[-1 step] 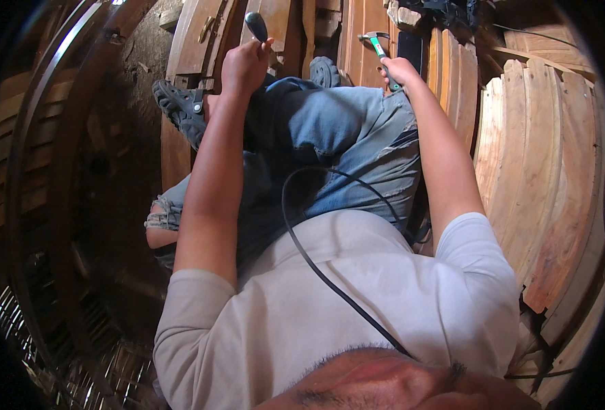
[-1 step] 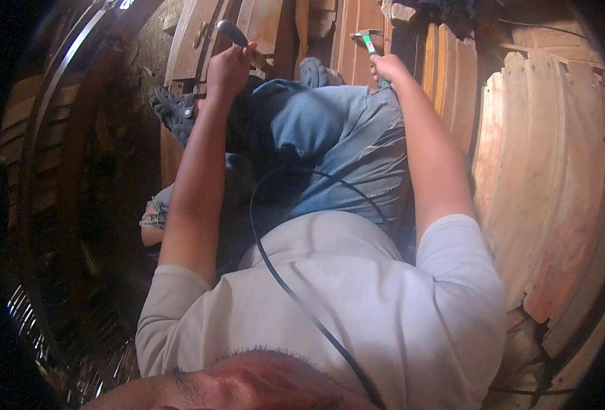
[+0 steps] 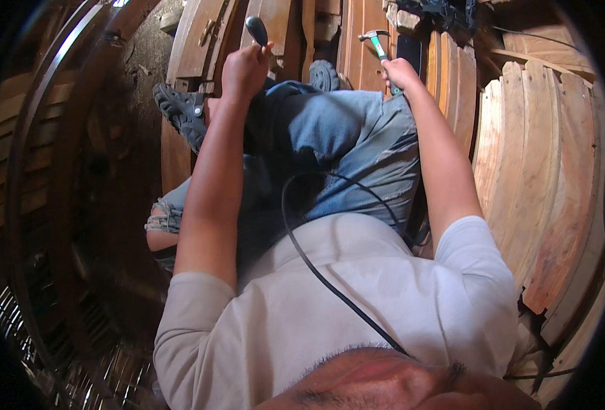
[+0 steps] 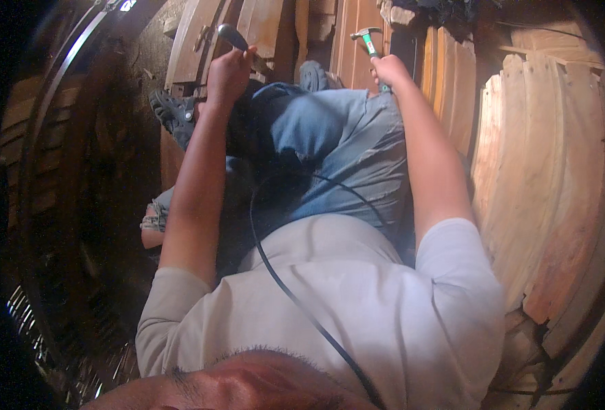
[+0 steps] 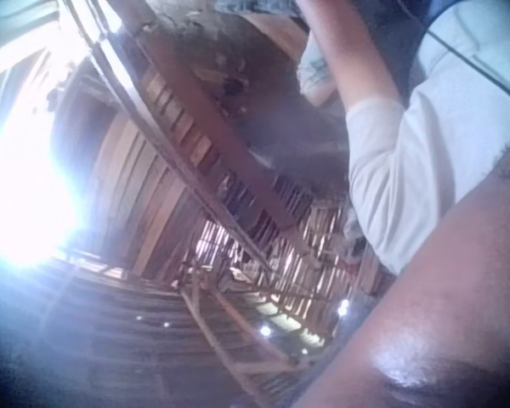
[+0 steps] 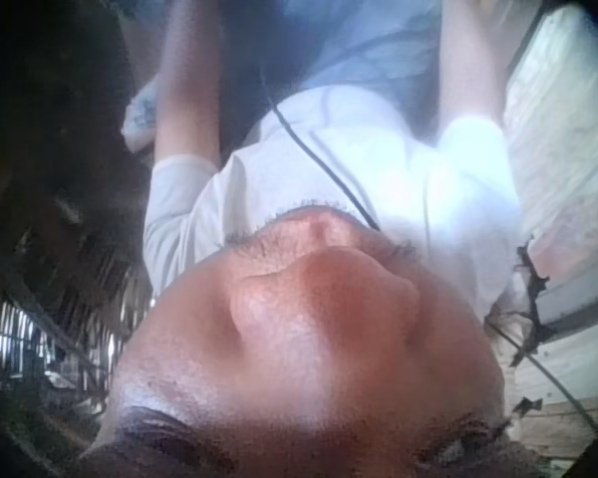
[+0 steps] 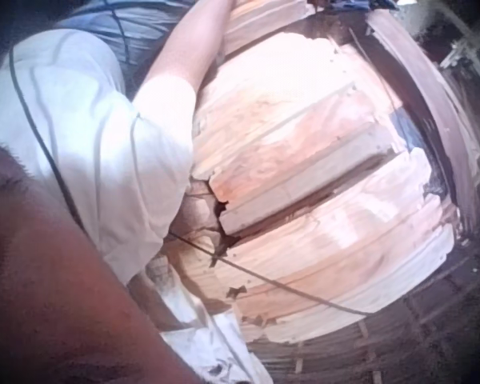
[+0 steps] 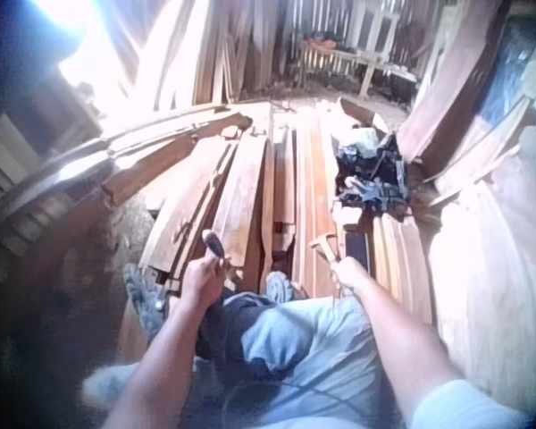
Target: The person sits on a wooden floor and uses a chisel and hammer to carve a small block of wood. They repeatedly strike the chisel to remove wood shavings and shape the block, occasionally pausing to inspect the progress.
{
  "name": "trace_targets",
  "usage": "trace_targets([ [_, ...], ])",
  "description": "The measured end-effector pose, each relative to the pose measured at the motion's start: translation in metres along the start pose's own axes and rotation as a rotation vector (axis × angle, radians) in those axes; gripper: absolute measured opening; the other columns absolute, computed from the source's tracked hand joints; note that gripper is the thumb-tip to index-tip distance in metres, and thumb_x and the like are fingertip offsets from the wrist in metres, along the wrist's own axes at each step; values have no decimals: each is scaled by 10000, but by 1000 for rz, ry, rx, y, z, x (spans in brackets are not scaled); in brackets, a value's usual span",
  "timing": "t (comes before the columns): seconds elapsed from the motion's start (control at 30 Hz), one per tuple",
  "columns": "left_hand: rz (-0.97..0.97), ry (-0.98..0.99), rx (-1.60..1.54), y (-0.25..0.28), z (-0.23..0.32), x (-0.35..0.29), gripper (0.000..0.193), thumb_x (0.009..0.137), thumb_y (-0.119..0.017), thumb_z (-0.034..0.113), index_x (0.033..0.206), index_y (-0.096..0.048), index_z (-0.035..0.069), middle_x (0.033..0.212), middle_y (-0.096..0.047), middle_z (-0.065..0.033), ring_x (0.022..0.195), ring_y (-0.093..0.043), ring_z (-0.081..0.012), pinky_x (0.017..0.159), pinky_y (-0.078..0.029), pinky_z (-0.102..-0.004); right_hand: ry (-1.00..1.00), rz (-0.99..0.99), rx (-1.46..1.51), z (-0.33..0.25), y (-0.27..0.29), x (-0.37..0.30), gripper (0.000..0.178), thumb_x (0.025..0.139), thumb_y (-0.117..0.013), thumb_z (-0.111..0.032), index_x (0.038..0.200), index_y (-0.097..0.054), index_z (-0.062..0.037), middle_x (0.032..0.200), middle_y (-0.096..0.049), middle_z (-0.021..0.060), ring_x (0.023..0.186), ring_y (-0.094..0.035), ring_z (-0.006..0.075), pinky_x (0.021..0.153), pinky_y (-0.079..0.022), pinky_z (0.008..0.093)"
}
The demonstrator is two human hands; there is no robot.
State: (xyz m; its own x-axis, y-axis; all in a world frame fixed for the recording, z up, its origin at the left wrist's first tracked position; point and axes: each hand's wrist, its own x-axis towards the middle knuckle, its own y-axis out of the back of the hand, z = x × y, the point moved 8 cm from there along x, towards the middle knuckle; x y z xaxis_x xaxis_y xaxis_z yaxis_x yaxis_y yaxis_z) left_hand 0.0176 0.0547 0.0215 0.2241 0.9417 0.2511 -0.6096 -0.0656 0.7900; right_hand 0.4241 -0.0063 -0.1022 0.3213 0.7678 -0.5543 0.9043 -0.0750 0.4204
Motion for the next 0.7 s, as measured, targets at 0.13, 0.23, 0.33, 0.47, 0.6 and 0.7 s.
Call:
trace_targets([
  [0.13,67,-1,-13,1,-7,-5,485,1006,-682,430,746,-677,20,732,-650,-257,743,-671,-476,631,-513,-553,186,-27,230,-78,12,-84,274,1000,-630,-143,1193,-509,9,791,-640,56,593,-593,124,554,-498,288],
  [0.23,77,1,-63,0,-5,-1,475,999,-694,411,735,-665,17,728,-646,-253,729,-665,-475,628,-509,-552,386,-137,402,-137,19,-180,312,1006,-612,-122,1260,-482,4,821,-622,57,624,-584,117,552,-487,274],
  [0.33,58,28,-62,4,-1,-3,453,1003,-690,383,738,-658,16,737,-651,-244,716,-663,-464,630,-504,-556,475,-286,444,-189,14,-290,380,1008,-593,-110,1343,-455,3,856,-600,46,667,-573,104,611,-476,245],
  [0.47,60,-20,-81,4,7,-3,422,998,-696,364,749,-672,23,721,-652,-231,720,-669,-463,633,-517,-542,462,-368,525,-203,13,-385,512,886,-645,-75,1359,-454,-45,969,-625,71,788,-599,105,698,-495,246],
  [0.6,245,-149,-371,-8,-16,-1,356,981,-706,334,774,-693,45,792,-669,-240,777,-672,-460,670,-525,-539,700,-566,425,-212,5,-413,477,891,-658,28,1337,-508,-48,1035,-640,55,927,-644,113,826,-507,256],
  [0.7,83,-84,-114,5,-3,-6,364,991,-692,335,781,-685,37,797,-672,-242,777,-667,-463,685,-525,-551,788,-324,99,-220,7,-406,427,920,-714,-17,1326,-578,-21,995,-667,67,875,-662,110,788,-515,255],
])
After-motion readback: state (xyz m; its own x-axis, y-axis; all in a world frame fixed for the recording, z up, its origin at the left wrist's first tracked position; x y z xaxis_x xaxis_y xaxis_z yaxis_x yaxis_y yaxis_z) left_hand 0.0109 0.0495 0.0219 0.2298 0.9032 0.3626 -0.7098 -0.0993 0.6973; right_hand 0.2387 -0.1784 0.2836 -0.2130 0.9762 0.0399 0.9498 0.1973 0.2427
